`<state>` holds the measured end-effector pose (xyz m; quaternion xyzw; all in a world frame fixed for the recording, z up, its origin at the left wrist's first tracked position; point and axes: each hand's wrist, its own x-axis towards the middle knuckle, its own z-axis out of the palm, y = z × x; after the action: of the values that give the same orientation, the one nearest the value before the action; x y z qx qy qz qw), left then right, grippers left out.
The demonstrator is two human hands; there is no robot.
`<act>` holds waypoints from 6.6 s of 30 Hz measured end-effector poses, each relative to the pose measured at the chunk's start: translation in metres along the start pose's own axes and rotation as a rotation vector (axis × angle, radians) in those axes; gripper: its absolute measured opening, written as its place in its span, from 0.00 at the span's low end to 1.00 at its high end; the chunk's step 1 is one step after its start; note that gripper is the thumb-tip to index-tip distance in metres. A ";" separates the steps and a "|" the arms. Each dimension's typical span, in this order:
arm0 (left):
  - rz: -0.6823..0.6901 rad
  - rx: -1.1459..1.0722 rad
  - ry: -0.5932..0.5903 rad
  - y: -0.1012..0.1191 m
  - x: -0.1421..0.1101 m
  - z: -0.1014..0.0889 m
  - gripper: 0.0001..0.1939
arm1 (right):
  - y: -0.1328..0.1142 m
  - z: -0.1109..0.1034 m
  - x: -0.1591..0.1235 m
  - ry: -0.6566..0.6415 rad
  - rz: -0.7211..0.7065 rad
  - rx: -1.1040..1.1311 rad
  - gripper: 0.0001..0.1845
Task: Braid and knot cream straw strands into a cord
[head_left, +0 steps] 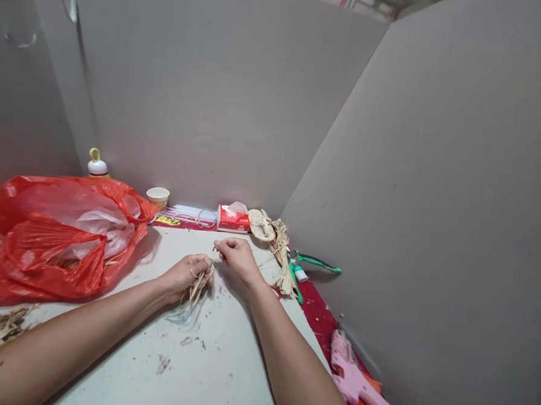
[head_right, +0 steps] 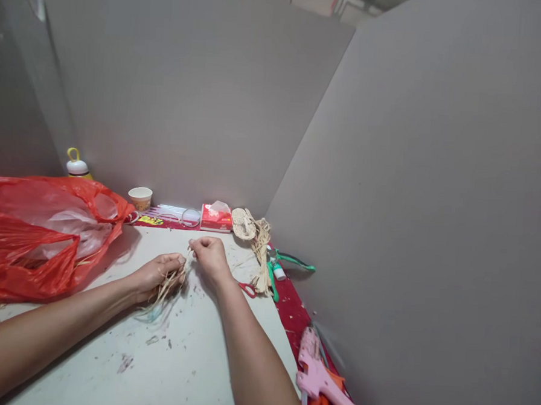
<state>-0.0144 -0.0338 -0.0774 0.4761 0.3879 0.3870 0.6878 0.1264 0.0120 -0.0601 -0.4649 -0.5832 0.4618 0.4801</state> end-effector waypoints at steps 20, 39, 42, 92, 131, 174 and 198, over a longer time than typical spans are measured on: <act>0.042 0.082 -0.008 0.005 0.002 0.001 0.17 | 0.008 0.011 -0.002 -0.026 0.141 0.151 0.14; 0.189 0.202 0.138 -0.009 0.010 -0.009 0.17 | 0.014 -0.001 0.005 -0.084 0.207 0.242 0.23; 0.191 0.222 0.111 -0.007 0.009 -0.009 0.18 | 0.014 0.001 0.004 -0.183 0.200 0.213 0.20; 0.108 0.286 0.267 -0.007 0.016 -0.017 0.17 | 0.012 0.004 0.006 0.110 -0.063 -0.086 0.24; 0.184 0.371 0.209 -0.027 0.024 -0.018 0.09 | 0.010 0.046 0.114 -0.190 -0.184 -1.140 0.06; 0.200 0.494 0.163 -0.011 0.018 -0.016 0.13 | -0.053 -0.181 0.027 0.084 0.160 -1.017 0.04; 0.229 0.698 0.154 -0.004 0.015 -0.015 0.13 | -0.003 -0.155 -0.003 -0.137 0.058 -1.217 0.09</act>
<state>-0.0214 -0.0161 -0.0873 0.6916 0.4912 0.3408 0.4053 0.2794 0.0228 -0.0401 -0.6406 -0.7590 0.0875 0.0769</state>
